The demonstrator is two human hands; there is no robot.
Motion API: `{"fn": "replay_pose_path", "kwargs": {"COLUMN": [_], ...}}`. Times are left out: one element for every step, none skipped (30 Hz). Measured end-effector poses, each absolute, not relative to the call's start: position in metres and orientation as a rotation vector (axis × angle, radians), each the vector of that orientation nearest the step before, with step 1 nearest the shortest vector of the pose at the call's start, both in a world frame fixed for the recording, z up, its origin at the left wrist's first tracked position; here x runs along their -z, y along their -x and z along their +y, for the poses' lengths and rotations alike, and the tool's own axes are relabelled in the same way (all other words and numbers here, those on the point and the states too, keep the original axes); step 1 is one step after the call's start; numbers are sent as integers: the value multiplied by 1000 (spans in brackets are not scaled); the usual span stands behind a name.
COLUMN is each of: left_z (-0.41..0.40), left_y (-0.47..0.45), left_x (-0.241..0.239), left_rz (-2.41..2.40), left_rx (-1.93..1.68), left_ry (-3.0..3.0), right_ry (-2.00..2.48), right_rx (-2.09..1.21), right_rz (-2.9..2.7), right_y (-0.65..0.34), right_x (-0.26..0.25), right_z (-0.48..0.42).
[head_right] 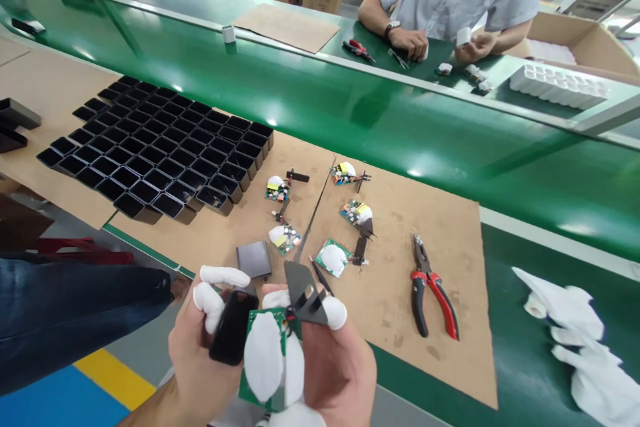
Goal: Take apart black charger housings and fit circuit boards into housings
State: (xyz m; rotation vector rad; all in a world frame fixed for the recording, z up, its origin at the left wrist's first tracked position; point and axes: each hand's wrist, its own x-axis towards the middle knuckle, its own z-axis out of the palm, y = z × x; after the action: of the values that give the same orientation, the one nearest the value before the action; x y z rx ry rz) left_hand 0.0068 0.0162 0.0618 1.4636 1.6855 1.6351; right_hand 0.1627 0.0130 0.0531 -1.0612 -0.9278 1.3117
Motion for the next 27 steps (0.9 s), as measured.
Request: {"fn": "replay_pose_path", "kwargs": {"left_z": [15, 15, 14, 14, 14, 14, 15, 16, 16, 17, 17, 17, 18, 18, 18, 18, 18, 19, 19, 20, 20, 20, 20, 19, 18, 17, 17], "left_y": [-7, -8, -9, -9, -9, -9, -9, -8, -8, -7, -7, -7, -6, -6, -5, -5, -5, -6, -6, -7, -8, -8, -8, -8, -8, -7, -6], "left_x": [-60, -59, -58, -58, -58, -58, -59, -60, -61, -62, -63, -64, -64, -64, -64, -64, -64, -64, -64, -64, -65, -65, -66, -66, -66, -66, -66], "left_rz": [1658, 1637, 1627, 1616, 1600, 1584, 1570, 1564, 1564, 1572, 1588, 1600, 1610, 1617, 1622, 1627, 1629, 1630, 1628, 1628, 1632, 1633, 1634, 1630, 1621, 1611, 1599], "left_rx": [-1661, -1683, -1695, -1700, -1713, -1722, -1730, -1730, -1731, -1726, -1718, -1719, -1720, -1709, -1691, -1674, -1672, -1677, -1690, -1713, -1731, -1737, -1737, -1733, -1733, -1728, -1725], "left_ry": [-1458, -1454, -1448, -1444, -1452, -1464, -1479, -1488, -1495, -1502, -1505, -1508, -1513, -1524, -1540, -1553, -1565, -1567, -1562, -1548, -1529, -1518, -1511, -1510, -1514, -1512, -1512], "right_ry": [1057, 1055, 1051, 1045, 1035, 1018, 989, 955, 925, 905, 893, 893, 903, 910, 907, 904, 904, 897, 890, 885, 873, 853, 825, 808, 801, 802, 817], "right_rx": [-1331, -1360, -1387, -1400, -1403, -1398, -1388, -1373, -1349, -1319, -1292, -1264, -1237, -1216, -1200, -1178, -1147, -1122, -1107, -1098, -1105, -1138, -1179, -1216, -1244, -1266, -1272], "right_rz": [-941, -952, -959, -964, -969, -978, -995, -1015, -1035, -1050, -1063, -1067, -1069, -1085, -1115, -1140, -1160, -1188, -1213, -1226, -1245, -1276, -1305, -1317, -1321, -1329, -1327], "right_y": [-161, -159, -157, -155, -153, -151, -149, -147, -145, -143, -141, -140, -138, -136, -135, -134, -133, -132, -132, -132, -133, -134, -136, -137, -138, -139, -139], "right_x": [-55, -58, -61, -64, -66, -67, -67, -66, -65, -63, -61, -60, -58, -58, -57, -57, -58, -59, -60, -61, -63, -65, -67, -70, -72, -75, -77], "right_z": [11, 9, 8, 8, 7, 8, 8, 9, 9, 9, 9, 8, 8, 8, 8, 9, 10, 12, 13, 15, 17, 19, 21, 23, 24, 25, 26]}}
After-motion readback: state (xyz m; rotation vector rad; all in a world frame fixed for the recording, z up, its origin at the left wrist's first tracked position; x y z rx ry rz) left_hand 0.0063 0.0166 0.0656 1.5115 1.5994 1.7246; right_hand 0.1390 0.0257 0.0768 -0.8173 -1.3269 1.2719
